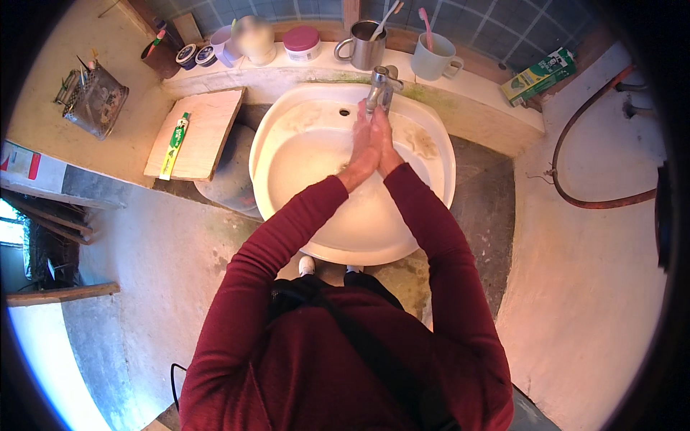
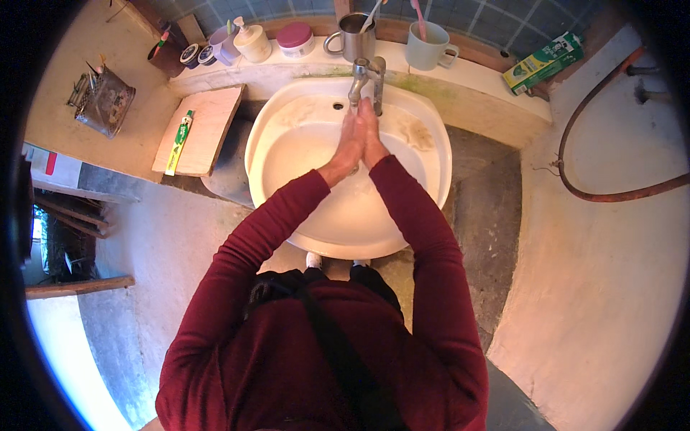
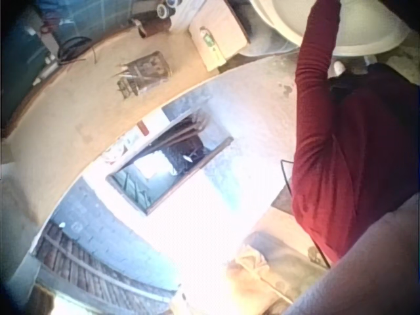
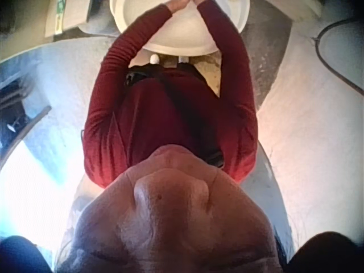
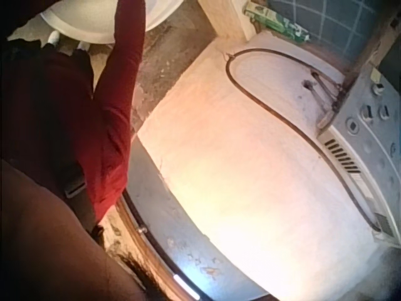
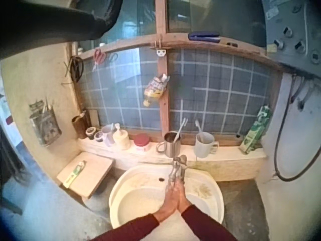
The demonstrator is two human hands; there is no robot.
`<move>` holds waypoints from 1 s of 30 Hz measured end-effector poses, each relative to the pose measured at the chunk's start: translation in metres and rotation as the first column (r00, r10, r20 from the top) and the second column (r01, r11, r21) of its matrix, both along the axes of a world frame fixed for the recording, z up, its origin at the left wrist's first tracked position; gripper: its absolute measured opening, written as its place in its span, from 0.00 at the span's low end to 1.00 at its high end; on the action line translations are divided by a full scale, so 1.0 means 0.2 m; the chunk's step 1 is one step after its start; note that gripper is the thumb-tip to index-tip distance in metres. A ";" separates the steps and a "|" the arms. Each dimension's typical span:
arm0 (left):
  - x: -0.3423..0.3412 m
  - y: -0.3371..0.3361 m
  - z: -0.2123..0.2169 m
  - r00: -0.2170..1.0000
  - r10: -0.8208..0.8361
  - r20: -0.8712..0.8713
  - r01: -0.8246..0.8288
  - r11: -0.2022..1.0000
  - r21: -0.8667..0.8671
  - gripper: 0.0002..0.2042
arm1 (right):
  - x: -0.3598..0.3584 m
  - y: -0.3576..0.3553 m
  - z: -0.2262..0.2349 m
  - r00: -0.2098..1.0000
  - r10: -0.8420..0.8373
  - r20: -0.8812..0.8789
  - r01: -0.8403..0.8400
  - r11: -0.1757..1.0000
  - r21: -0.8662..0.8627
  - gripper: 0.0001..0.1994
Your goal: The person retrieves a large metal bowl from a utility area and places it on a kitchen counter. They then pick up a green electric kettle, pour hot water into a small metal bowl on a wooden table, and place the kettle down. After washing their hands at a sink, the person returns to the table and begins handling a pile of minced meat on a cutting board, picking up portions of it with their hands.
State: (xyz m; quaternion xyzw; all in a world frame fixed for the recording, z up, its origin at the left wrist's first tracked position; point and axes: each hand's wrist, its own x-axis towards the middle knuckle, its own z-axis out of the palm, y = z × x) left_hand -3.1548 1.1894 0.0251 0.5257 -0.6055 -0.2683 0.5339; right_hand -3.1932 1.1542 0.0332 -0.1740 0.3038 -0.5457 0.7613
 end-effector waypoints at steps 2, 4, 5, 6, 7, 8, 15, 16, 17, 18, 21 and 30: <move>0.12 -0.06 0.00 0.983 0.144 -0.110 -0.117 0.967 0.227 0.28 | 0.02 0.11 0.03 0.990 0.140 -0.028 -0.140 0.990 0.020 0.25; 0.15 -0.08 -0.07 0.980 0.183 -0.077 -0.154 0.946 0.286 0.29 | 0.09 0.19 0.00 0.960 0.189 0.208 -0.202 0.978 0.044 0.22; 0.14 -0.05 -0.04 0.991 0.131 0.005 -0.128 0.965 0.228 0.29 | 0.07 0.16 0.02 0.972 0.178 0.156 -0.193 0.977 0.092 0.23; 0.12 -0.02 -0.02 0.993 0.082 0.089 -0.097 0.981 0.171 0.29 | 0.05 0.12 0.04 0.980 0.169 0.104 -0.183 0.973 0.139 0.25; 0.06 -0.05 0.02 0.956 -0.046 -0.290 0.156 0.915 0.372 0.31 | 0.04 0.13 0.05 0.980 0.169 0.108 -0.181 0.976 0.122 0.24; 0.00 0.03 -0.05 0.993 -0.059 -0.100 0.059 0.998 -0.006 0.31 | 0.03 0.15 0.07 0.979 0.168 0.116 -0.180 0.979 0.099 0.24; 0.14 0.09 0.02 0.977 -0.103 -0.188 0.157 0.940 0.301 0.30 | -0.05 0.26 0.13 0.986 0.149 -0.075 -0.150 0.989 0.001 0.23; 0.16 0.14 0.02 0.947 -0.220 -0.232 0.282 0.917 0.281 0.30 | -0.08 0.26 0.15 0.972 0.145 -0.184 -0.147 0.989 0.003 0.24; 0.20 0.18 -0.02 0.917 -0.231 -0.325 0.353 0.849 0.392 0.26 | -0.11 0.29 0.27 0.940 0.159 -0.301 -0.156 0.987 0.035 0.29; 0.21 0.24 0.00 0.911 -0.229 -0.343 0.362 0.844 0.395 0.23 | -0.11 0.29 0.40 0.914 0.048 -0.404 -0.016 0.997 0.081 0.31; 0.28 0.35 0.04 0.901 -0.182 -0.393 0.343 0.854 0.392 0.13 | -0.16 0.09 0.31 0.826 -0.429 -0.366 0.159 0.799 -0.580 0.30; 0.95 0.78 0.11 0.882 0.087 -0.463 0.079 0.942 0.328 0.08 | 0.27 0.27 0.54 0.677 -0.553 -0.485 0.128 0.738 -0.663 0.32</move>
